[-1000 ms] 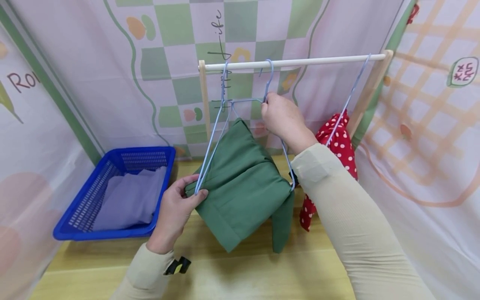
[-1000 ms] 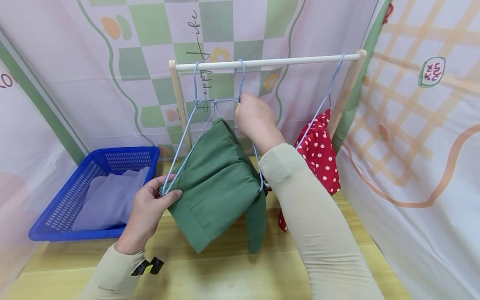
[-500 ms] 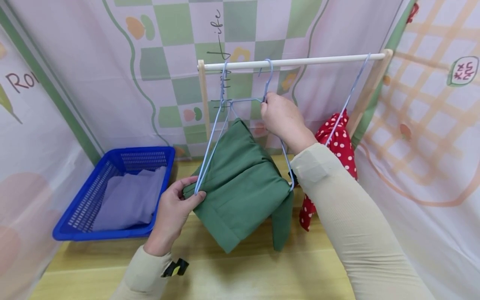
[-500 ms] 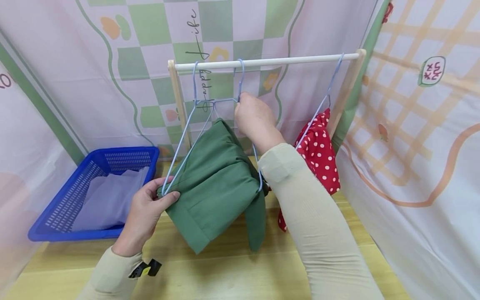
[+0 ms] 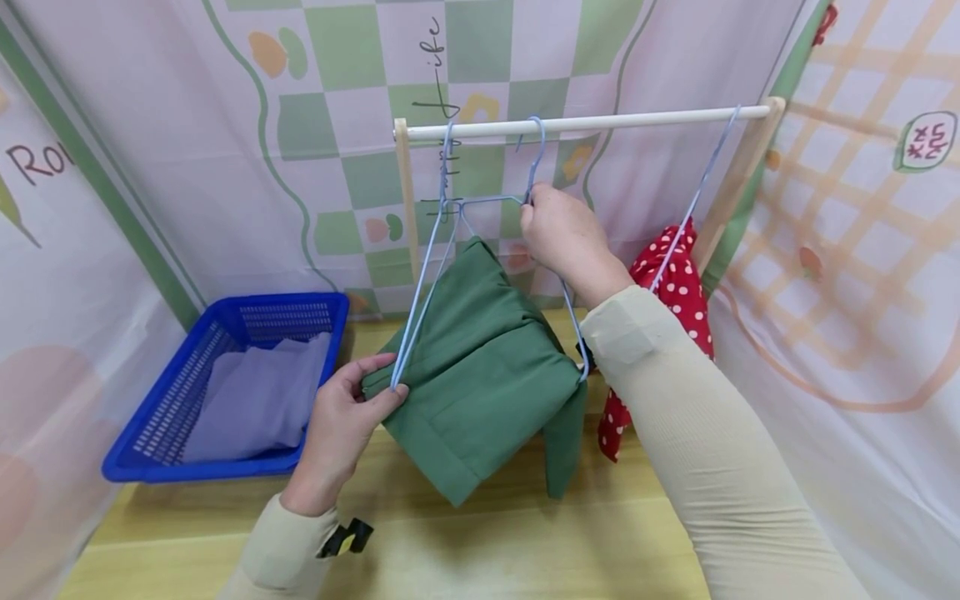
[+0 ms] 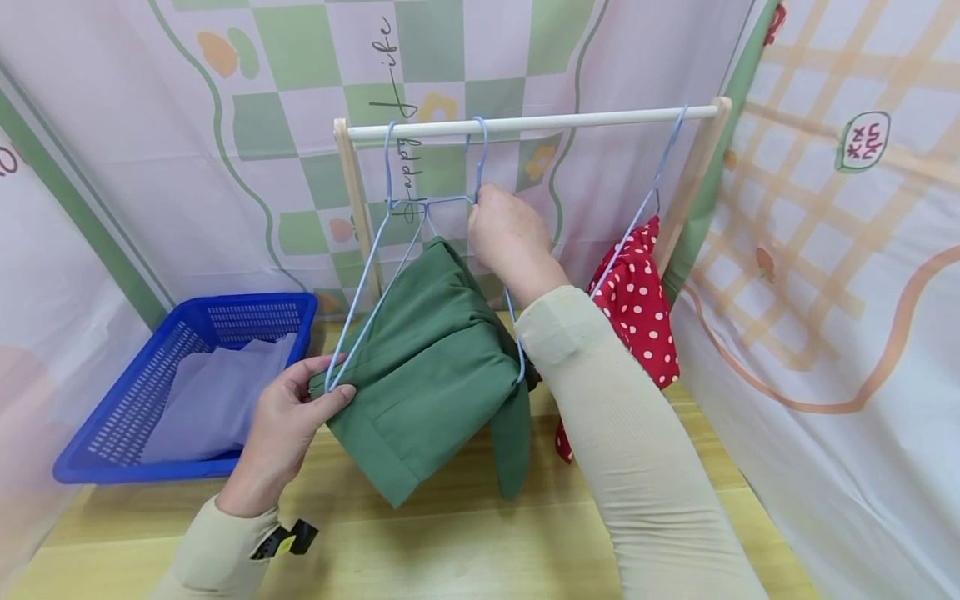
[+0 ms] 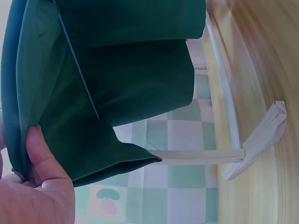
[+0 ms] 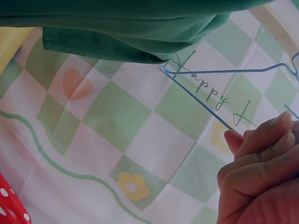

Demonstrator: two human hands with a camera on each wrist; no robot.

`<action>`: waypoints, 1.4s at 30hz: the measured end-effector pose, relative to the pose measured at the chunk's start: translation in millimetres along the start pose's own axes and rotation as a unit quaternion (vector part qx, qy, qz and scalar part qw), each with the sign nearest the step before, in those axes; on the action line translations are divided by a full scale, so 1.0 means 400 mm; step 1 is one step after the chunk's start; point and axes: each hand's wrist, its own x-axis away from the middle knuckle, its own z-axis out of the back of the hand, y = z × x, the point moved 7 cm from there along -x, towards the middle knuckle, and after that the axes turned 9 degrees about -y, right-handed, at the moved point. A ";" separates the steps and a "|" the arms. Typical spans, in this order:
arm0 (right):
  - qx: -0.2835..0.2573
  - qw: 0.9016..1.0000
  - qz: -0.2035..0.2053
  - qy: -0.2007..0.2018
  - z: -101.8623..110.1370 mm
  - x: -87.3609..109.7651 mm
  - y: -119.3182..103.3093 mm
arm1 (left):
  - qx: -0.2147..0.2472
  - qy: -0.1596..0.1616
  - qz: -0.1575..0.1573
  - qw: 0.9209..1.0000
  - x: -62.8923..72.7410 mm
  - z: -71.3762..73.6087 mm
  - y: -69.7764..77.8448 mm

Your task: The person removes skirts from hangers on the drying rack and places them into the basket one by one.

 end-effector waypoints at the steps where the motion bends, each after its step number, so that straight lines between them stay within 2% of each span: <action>1: -0.001 1.000 -0.001 -0.001 0.000 0.000 0.000 | 0.004 -0.002 0.000 1.000 0.000 0.000 0.001; 14: -0.003 1.000 -0.006 -0.004 -0.001 0.001 0.000 | 0.014 -0.009 -0.005 1.000 0.006 0.010 0.014; 29: -0.001 1.000 -0.003 0.001 -0.001 -0.001 -0.002 | 0.017 -0.001 0.001 1.000 0.020 0.027 0.026; 42: 0.001 1.000 -0.003 0.005 -0.001 -0.004 -0.003 | 0.042 0.010 0.001 0.999 0.028 0.037 0.031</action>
